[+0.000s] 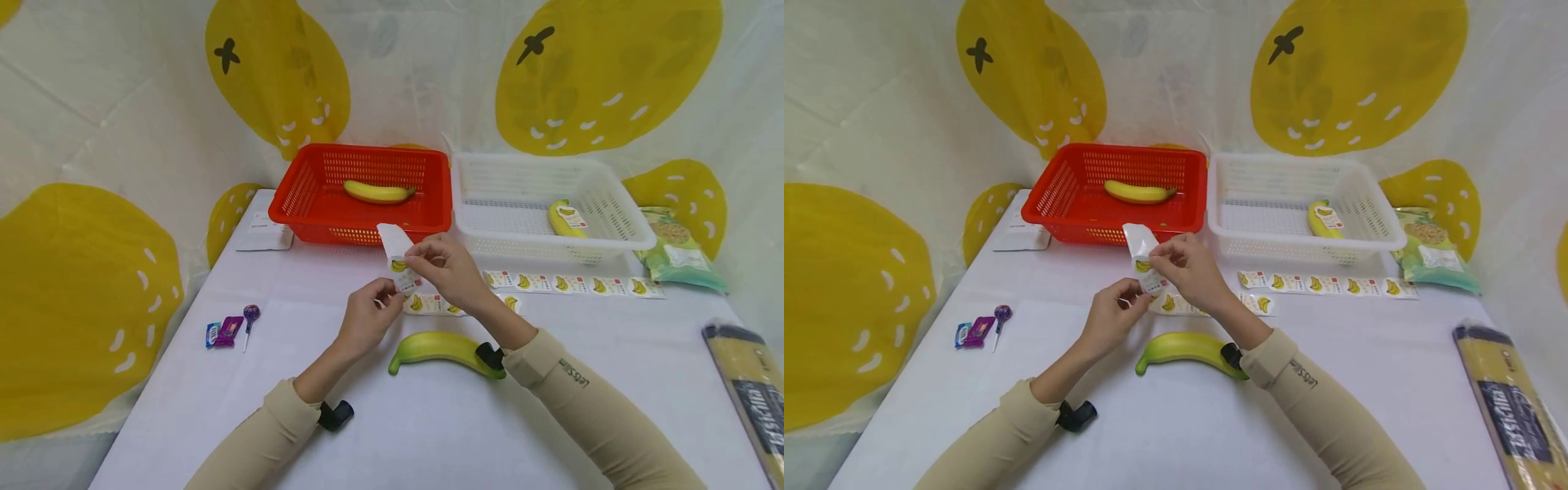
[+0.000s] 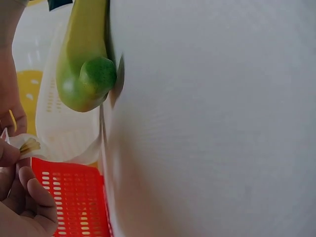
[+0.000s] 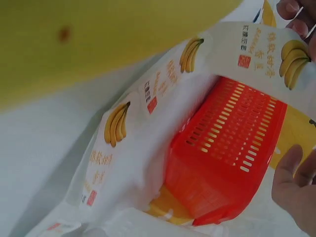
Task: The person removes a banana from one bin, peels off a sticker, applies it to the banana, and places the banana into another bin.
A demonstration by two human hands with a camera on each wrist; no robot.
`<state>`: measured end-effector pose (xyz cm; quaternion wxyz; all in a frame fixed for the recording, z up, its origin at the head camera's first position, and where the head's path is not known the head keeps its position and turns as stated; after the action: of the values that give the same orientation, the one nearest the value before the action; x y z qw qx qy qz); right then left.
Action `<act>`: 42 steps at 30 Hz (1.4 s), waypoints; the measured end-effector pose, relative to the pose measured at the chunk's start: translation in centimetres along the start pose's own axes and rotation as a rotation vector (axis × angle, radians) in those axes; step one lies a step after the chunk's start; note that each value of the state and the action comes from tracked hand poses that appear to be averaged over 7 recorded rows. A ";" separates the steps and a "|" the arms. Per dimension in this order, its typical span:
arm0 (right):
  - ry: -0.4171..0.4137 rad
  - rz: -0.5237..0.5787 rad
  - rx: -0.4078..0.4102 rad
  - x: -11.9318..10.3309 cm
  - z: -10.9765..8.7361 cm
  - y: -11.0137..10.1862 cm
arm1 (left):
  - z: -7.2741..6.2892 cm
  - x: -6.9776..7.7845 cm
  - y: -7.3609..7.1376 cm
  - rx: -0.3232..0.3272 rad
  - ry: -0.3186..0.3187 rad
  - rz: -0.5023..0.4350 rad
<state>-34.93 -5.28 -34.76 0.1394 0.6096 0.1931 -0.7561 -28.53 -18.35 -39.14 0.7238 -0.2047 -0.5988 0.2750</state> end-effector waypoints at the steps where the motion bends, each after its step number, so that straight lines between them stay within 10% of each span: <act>1: -0.010 -0.027 0.011 -0.1 0.0 -0.2 | 0.0 -0.2 0.0 0.001 -0.008 0.002; 9: -0.084 -0.142 0.030 -0.4 -0.4 -0.4 | 0.5 -1.3 0.2 -0.065 -0.078 -0.050; 20: -0.221 -0.189 -0.087 -1.8 -1.1 1.5 | 1.9 -3.2 -1.8 0.044 -0.392 -0.652; 42: -0.202 -0.125 -0.067 -2.0 -1.8 0.7 | 1.5 -5.2 -2.6 0.209 -0.445 -0.643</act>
<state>-32.63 -5.07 -33.17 0.1311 0.5123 0.2406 -0.8139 -30.33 -23.75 -41.14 0.6424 0.1321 -0.7433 0.1317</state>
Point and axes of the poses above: each hand's wrist, its own z-axis towards the middle knuckle, its own y-axis out of the palm, x = y × z, the point moved 10 cm from there along z, towards the middle knuckle, and after that the axes turned 13 degrees about z, right-handed, at the moved point
